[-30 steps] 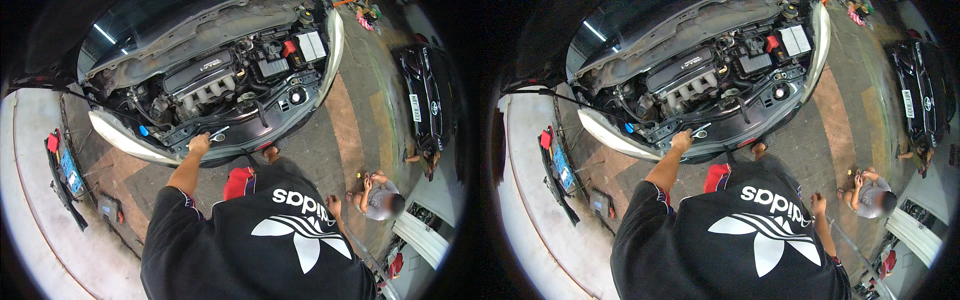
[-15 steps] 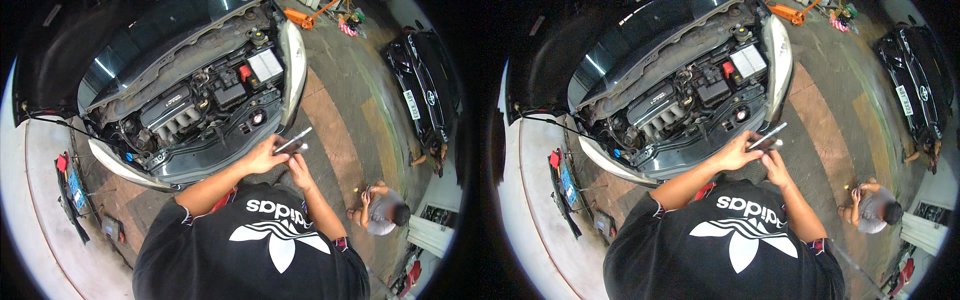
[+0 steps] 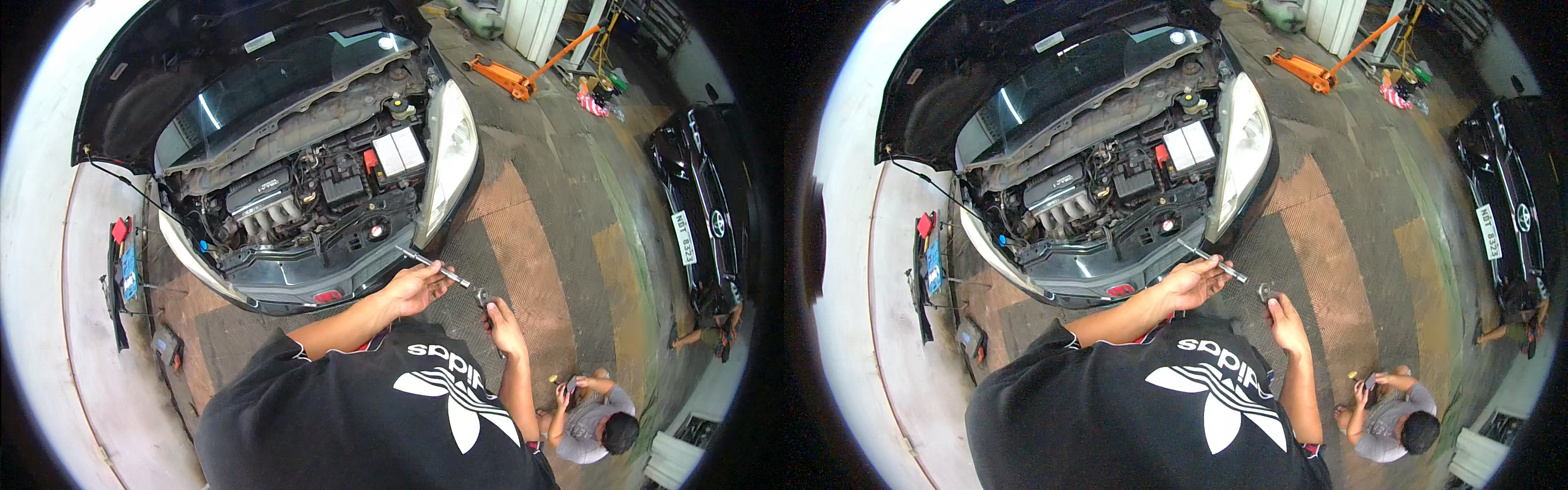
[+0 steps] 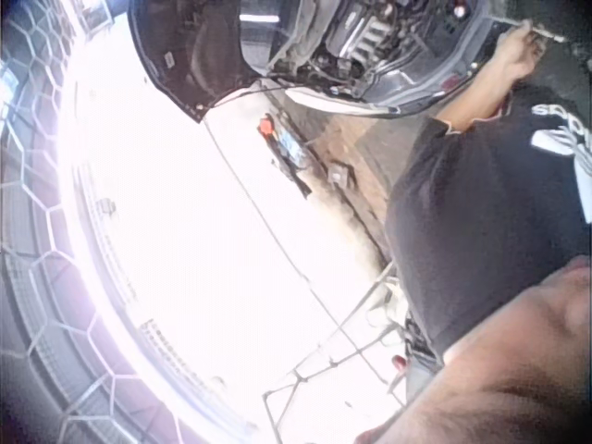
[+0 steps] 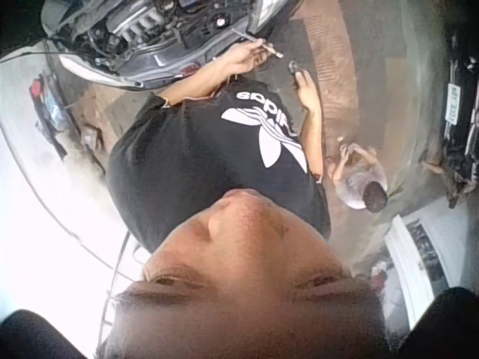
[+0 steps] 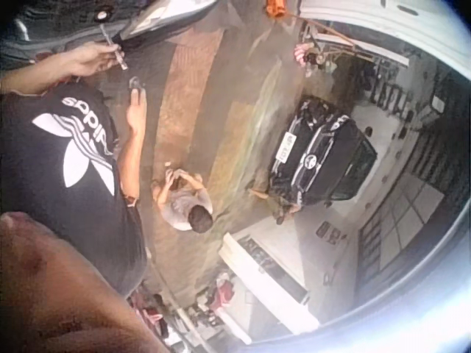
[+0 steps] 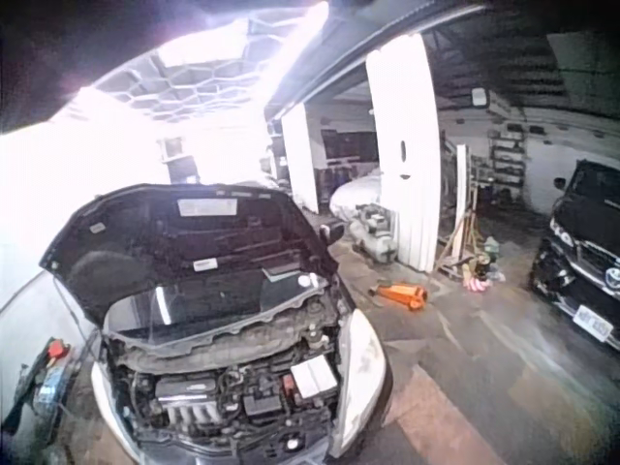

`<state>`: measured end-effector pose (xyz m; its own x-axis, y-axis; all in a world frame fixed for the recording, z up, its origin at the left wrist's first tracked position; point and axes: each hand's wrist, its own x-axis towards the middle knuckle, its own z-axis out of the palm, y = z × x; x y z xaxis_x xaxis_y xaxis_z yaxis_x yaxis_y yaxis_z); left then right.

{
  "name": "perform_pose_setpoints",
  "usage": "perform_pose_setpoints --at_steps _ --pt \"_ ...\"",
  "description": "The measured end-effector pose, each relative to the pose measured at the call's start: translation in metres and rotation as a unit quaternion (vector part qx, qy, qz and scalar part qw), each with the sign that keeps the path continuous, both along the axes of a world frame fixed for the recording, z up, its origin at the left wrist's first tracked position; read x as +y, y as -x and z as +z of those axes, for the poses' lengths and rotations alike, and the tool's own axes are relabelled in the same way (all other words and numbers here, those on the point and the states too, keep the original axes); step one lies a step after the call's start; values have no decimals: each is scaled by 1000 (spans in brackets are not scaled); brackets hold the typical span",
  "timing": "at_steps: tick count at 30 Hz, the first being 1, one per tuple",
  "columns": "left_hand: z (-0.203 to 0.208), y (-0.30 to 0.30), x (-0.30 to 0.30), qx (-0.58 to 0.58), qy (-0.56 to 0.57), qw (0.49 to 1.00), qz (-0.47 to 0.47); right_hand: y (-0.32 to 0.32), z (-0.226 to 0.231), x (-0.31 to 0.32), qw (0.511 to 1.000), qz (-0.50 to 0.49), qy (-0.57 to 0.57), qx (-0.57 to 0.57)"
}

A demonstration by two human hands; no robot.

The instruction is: The person works on a car engine with the hood open, using a wrench to tighten bolts on the engine block. They move around the front of the vehicle to access different areas, occasionally picking up tools from a toolbox on the floor.

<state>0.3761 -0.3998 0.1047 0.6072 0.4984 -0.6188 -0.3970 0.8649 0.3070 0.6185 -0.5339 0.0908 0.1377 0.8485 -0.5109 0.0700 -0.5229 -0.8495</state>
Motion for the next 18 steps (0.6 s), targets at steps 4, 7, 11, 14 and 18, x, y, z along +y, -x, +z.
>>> perform_pose_setpoints --at_steps 4,7,11,14,18 --pt "-14 -39 27 8 28 999 36 -32 18 45 994 44 -81 67" --pt "-26 -73 55 -13 23 999 22 -56 29 79 992 -16 -72 101" --pt "-34 -139 104 -45 33 998 -19 -101 37 132 980 -49 -112 154" --pt "-25 -184 136 -64 69 995 -15 -136 49 170 980 -51 -125 146" --pt "-1 -215 192 -70 3 997 -39 -177 73 232 979 40 -169 109"
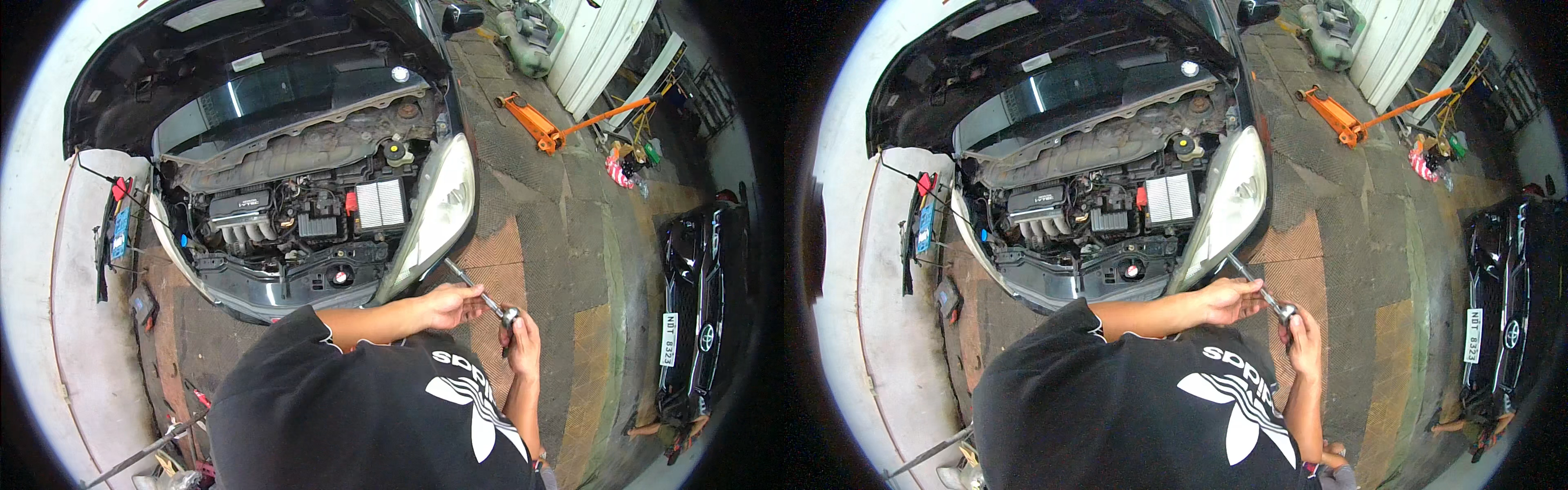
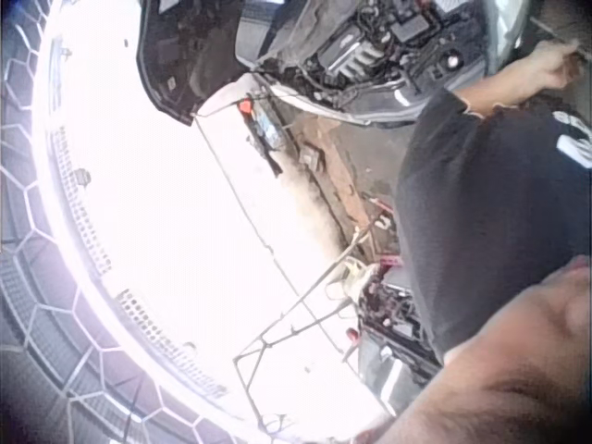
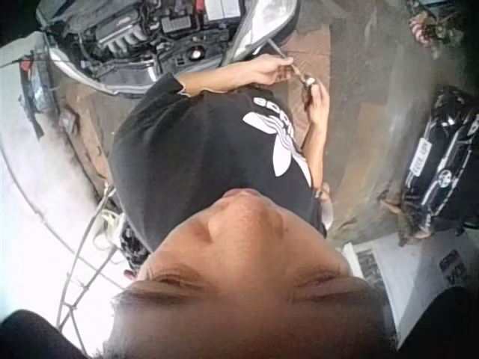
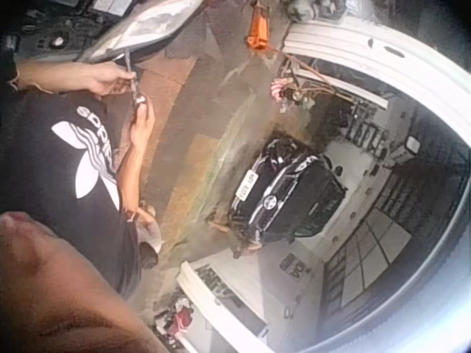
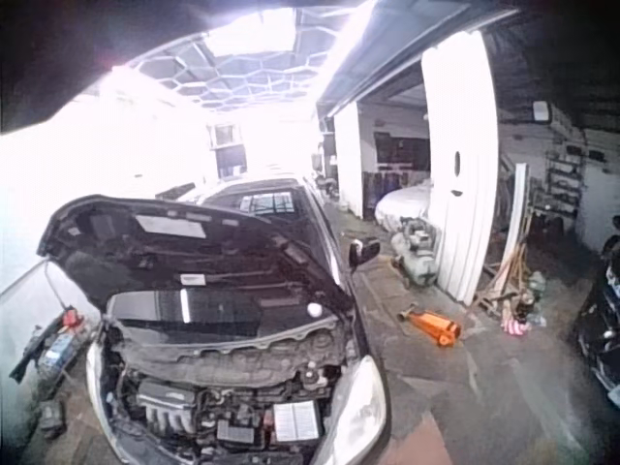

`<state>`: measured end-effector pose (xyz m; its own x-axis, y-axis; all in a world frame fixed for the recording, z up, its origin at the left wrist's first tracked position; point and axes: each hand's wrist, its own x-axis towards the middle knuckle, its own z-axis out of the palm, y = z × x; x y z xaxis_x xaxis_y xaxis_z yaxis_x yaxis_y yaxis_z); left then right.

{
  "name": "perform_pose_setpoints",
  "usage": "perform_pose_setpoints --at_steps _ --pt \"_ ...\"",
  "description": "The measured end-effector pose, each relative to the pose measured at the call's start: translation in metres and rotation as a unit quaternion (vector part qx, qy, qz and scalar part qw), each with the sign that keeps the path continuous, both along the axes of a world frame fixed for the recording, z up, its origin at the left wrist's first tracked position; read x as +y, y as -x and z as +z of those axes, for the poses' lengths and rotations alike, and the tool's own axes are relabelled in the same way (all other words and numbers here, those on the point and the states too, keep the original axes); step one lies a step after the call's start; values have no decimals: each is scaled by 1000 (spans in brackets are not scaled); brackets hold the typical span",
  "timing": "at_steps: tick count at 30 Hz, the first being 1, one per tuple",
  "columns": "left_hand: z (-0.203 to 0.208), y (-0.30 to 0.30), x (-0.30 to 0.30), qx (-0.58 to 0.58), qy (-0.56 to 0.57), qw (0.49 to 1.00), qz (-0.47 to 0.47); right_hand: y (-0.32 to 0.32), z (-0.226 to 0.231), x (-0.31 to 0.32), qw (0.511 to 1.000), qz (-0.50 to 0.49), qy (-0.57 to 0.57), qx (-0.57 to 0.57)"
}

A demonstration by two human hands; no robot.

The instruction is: The person works on a car engine with the hood open, using a wrench to tighten bolts on the engine block. They move around the front of the vehicle to access different areas, occasionally picking up tools from a toolbox on the floor.

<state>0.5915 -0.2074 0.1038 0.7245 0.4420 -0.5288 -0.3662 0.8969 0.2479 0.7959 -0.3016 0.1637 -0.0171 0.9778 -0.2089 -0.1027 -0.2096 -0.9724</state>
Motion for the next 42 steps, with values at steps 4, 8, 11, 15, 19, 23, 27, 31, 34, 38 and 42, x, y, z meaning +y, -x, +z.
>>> perform_pose_setpoints --at_steps 4,8,11,15,19,23,27,31,34,38,42 --pt "17 -11 35 17 19 999 32 -14 23 59 997 75 -15 12" --pt "18 -2 68 36 53 990 127 -26 37 130 983 181 4 -19" --pt "15 2 93 53 56 981 180 -23 35 187 964 262 -19 -34" --pt "19 0 131 74 66 970 223 -30 38 277 898 405 -123 -121" --pt "34 -18 193 130 58 948 286 -40 43 375 841 479 -184 -172" --pt "51 -28 261 160 46 942 292 -51 40 453 844 498 -159 -120" --pt "43 -28 314 96 -11 918 385 -37 21 491 878 460 33 128" --pt "13 -9 355 84 -7 874 479 1 -2 525 878 468 35 96" --pt "0 29 366 86 -51 889 447 41 -17 557 876 476 28 77" --pt "-3 70 332 205 -55 913 350 105 -38 594 920 386 60 36" --pt "-9 95 262 250 -96 912 310 168 -66 627 931 336 -45 -134"
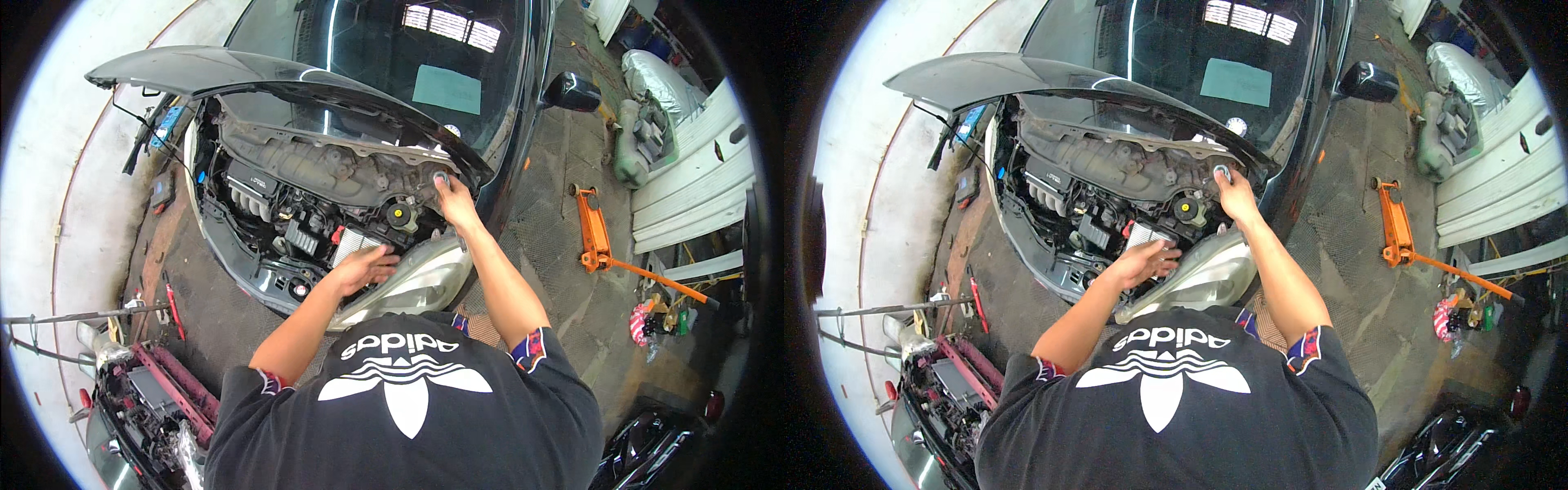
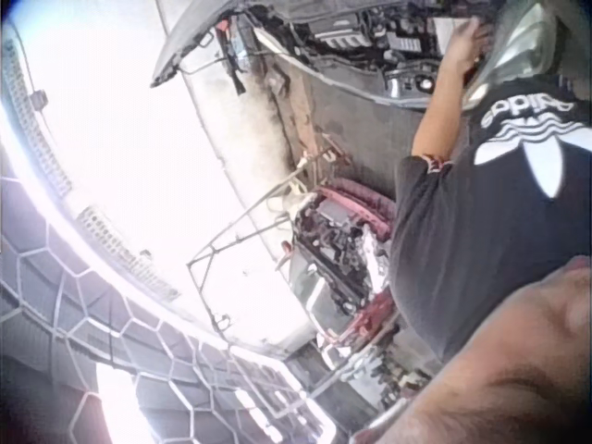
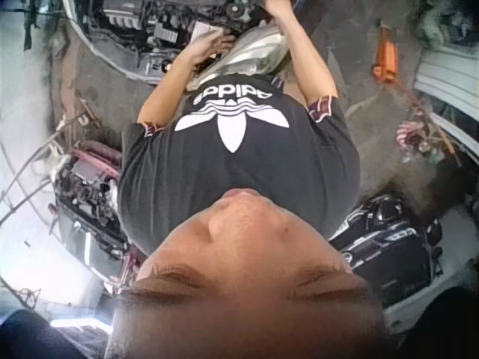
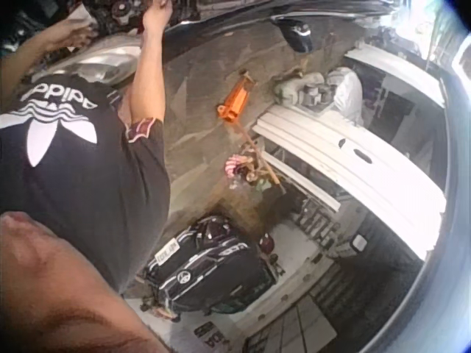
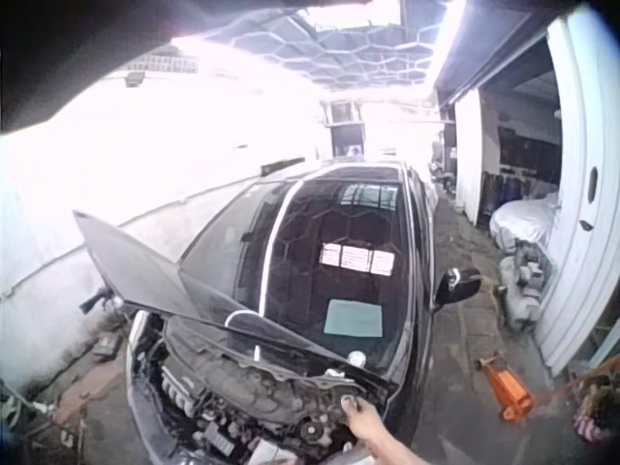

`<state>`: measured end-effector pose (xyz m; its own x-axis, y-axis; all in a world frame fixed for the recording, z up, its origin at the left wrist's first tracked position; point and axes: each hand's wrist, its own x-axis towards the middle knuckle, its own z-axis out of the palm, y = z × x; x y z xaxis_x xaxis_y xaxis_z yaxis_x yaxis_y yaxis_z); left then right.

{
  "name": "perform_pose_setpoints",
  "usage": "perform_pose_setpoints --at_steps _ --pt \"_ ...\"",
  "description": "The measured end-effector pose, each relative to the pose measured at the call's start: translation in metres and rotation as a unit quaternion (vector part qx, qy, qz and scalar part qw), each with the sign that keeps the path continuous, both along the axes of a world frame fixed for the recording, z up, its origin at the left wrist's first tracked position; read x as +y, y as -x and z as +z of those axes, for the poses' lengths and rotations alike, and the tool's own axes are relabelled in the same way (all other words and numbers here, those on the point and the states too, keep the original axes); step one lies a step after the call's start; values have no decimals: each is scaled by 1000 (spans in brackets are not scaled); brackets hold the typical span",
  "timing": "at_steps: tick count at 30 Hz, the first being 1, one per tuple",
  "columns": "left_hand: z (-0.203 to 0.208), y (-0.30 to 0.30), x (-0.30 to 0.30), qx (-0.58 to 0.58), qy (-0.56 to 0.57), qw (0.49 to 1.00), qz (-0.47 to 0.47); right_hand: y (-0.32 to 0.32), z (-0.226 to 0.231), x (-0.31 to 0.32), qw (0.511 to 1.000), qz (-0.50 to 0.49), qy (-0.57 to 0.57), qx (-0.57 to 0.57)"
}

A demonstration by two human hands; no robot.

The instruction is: The person works on a car engine with the hood open, using a wrench to tighten bolts on the engine block. They move around the front of the vehicle to access different areas, occasionally picking up tools from a toolbox on the floor.

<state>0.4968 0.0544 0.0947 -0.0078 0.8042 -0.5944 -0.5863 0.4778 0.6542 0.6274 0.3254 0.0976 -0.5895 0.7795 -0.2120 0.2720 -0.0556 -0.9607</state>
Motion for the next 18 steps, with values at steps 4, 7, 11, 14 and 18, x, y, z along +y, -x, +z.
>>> perform_pose_setpoints --at_steps 4,7,11,14,18 --pt "-10 21 -64 -10 43 997 62 38 -23 17 999 -20 -23 -34" --pt "-15 32 -86 -14 52 994 97 53 -27 19 995 -26 -68 -74" --pt "-19 40 -81 -4 48 993 105 64 -22 16 992 -1 -74 -102" --pt "-19 40 -63 14 33 996 80 69 -15 16 988 16 -117 -103" --pt "-16 38 -37 78 13 997 24 69 -6 24 974 69 -164 -142"
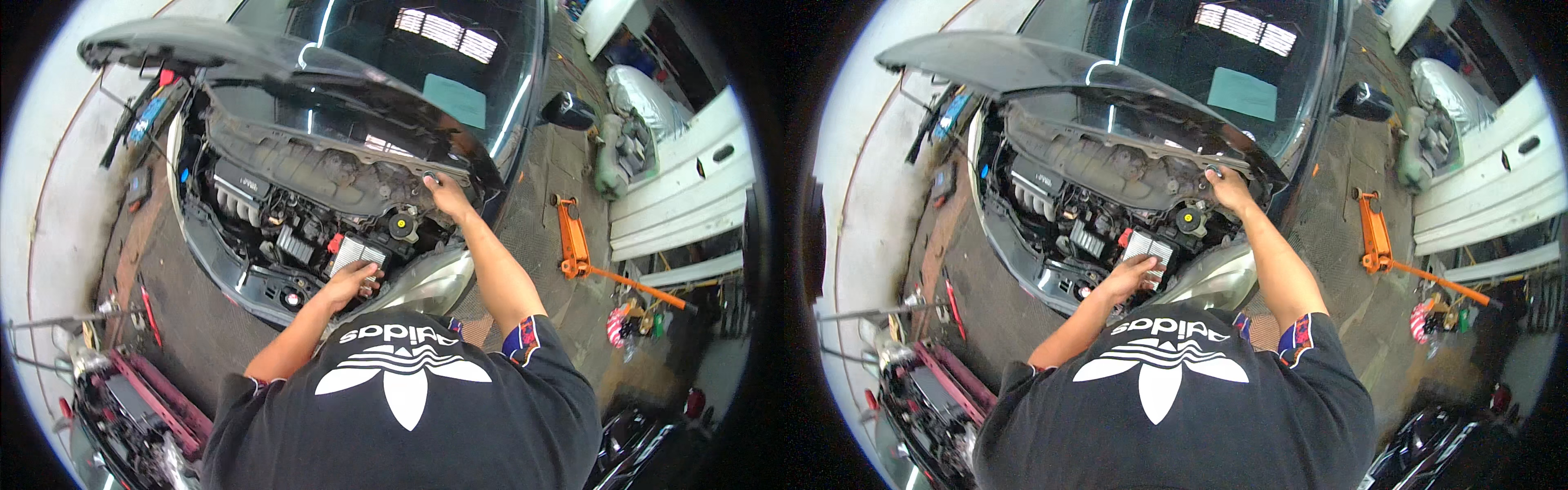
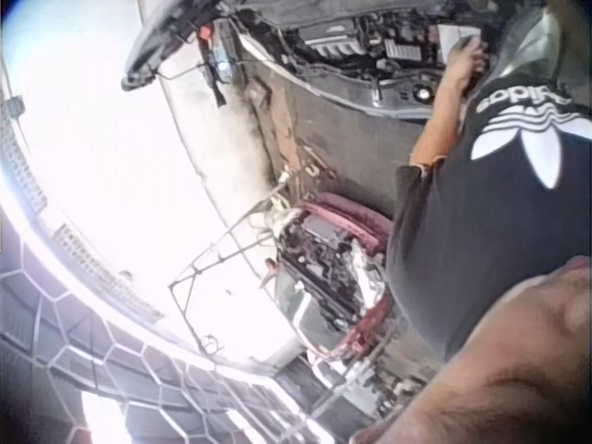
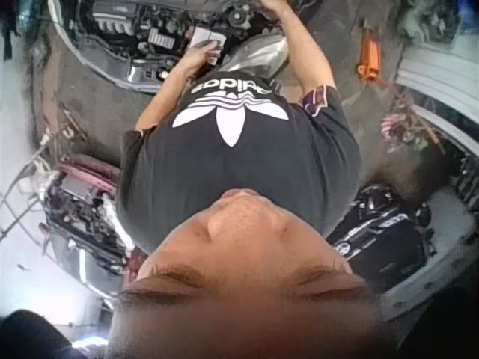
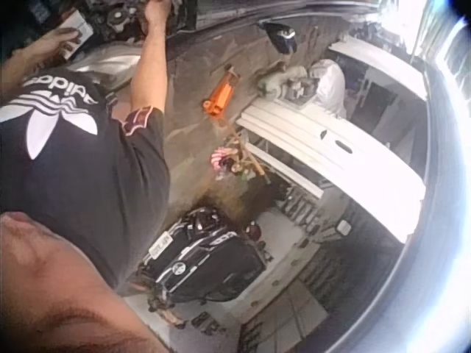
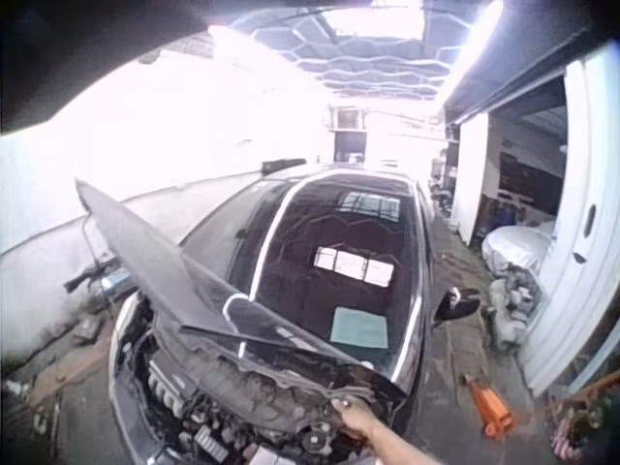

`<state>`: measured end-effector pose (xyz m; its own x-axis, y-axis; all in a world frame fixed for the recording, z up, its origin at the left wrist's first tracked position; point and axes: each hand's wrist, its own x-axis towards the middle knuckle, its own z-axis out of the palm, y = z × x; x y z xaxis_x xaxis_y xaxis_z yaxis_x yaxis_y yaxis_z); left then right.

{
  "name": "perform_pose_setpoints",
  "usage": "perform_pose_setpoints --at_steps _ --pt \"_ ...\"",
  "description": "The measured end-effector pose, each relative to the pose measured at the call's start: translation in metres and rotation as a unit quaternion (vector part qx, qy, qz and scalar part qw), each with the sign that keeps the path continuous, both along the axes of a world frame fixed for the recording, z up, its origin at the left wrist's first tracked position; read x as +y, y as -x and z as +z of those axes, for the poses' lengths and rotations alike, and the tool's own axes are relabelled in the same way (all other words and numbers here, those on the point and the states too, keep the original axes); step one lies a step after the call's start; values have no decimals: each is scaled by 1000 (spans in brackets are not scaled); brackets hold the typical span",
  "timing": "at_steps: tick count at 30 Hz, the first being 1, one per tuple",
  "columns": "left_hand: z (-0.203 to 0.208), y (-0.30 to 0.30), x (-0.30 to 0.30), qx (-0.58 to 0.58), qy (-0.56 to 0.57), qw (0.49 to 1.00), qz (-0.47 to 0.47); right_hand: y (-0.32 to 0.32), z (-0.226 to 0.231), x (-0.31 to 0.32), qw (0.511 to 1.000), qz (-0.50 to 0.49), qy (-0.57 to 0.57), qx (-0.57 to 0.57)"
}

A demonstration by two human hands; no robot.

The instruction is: The person works on a car engine with the hood open, using a wrench to tighten bolts on the engine block. They move around the front of the vehicle to access different areas, occasionally picking up tools from a toolbox on the floor.

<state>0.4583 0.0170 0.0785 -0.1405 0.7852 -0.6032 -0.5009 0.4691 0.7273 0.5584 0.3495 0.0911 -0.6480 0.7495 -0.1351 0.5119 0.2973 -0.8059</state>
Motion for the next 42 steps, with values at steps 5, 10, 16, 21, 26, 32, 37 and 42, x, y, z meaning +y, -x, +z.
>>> perform_pose_setpoints --at_steps 5,10,16,21,26,32,37,42 --pt "20 -2 29 139 -57 988 -45 14 7 8 987 -4 157 34" --pt "57 -8 64 537 -189 798 196 61 -6 -15 725 -313 535 300" --pt "38 2 144 501 -66 863 -21 60 -7 -3 801 -228 519 194" --pt "-24 -65 185 236 -122 960 93 60 11 -6 884 -111 453 29" --pt "-39 -66 190 254 -177 950 -39 63 35 -12 968 -25 165 -185" --pt "-63 5 166 395 -83 907 122 34 11 28 927 -31 375 -2" --pt "-50 41 229 559 -174 810 30 35 9 9 772 -261 536 221" --pt "-41 67 248 531 -269 803 -19 56 0 -8 654 -255 634 325"
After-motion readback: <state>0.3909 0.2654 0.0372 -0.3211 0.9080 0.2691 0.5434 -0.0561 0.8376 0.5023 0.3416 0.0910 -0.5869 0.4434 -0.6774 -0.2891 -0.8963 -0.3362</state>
